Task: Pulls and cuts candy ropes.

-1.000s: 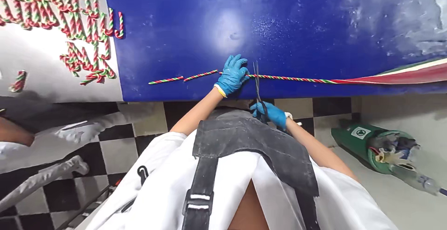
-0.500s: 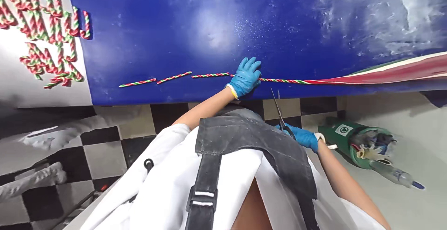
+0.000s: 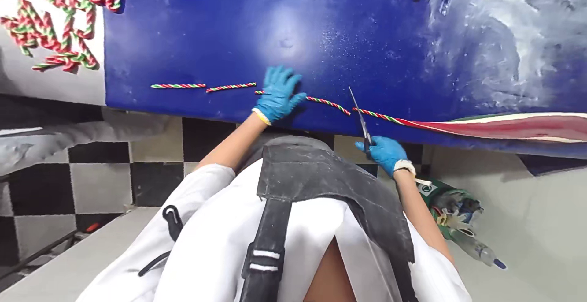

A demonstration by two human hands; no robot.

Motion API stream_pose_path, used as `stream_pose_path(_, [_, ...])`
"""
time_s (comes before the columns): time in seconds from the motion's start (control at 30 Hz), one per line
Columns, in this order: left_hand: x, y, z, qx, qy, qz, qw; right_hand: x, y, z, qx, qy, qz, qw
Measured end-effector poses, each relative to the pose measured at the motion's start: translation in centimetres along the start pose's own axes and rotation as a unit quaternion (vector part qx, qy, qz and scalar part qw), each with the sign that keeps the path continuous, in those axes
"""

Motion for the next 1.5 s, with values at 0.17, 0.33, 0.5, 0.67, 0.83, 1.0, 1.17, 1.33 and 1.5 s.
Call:
stream_pose_path(0.17, [14.6, 7.6, -13.4, -0.031, 0.224, 0.092, 0.970, 6.8, 7.8, 0.3, -0.197, -0.021, -0.101, 0.975])
stream_pose_path(0.33, [24.7, 11.3, -23.9, -0.062, 0.337, 0.058, 0.938, 14.2, 5.2, 2.2, -0.330, 0.245, -0.073, 0.909])
stream_pose_path(0.5, [26.1, 9.8, -24.9, -0.107, 0.313, 0.045, 0.943, 13.8, -1.1, 5.2, -0.400, 0.318, -0.050, 0.858])
stream_pose_path(0.67, [23.4, 7.8, -22.4, -0.104, 0.245, 0.056, 0.962, 14.9, -1.5, 1.3, -0.388, 0.147, -0.021, 0.910])
stream_pose_path(0.83, [21.5, 6.3, -20.4, -0.085, 0.198, 0.045, 0.976, 19.5, -3.2, -1.8, -0.186, -0.027, 0.004, 0.982])
stream_pose_path(1.0, [18.5, 4.7, -18.0, -0.073, 0.141, 0.023, 0.987, 25.1, -6.5, -3.3, -0.129, 0.005, 0.162, 0.978])
stream_pose_path(1.17, [15.0, 3.2, -14.8, -0.075, 0.083, -0.007, 0.994, 26.4, -4.7, -5.0, -0.371, 0.206, 0.051, 0.904])
stream_pose_path(1.33, [13.1, 2.7, -12.4, -0.061, 0.061, -0.030, 0.996, 30.8, -3.6, -1.4, -0.373, 0.374, -0.129, 0.839])
stream_pose_path(1.5, [13.1, 3.1, -10.3, -0.019, 0.037, -0.026, 0.999, 39.0, -2.9, -1.6, -0.356, 0.402, -0.117, 0.835])
Point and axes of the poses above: each hand's wrist, its own z-axis towards the middle knuckle, its own y-axis out of the back of the hand, x = y × z, the point moved 6 cm from there along z, towards the middle knuckle, and after that the axes turned 15 degrees about -y, right-handed, at the moved point
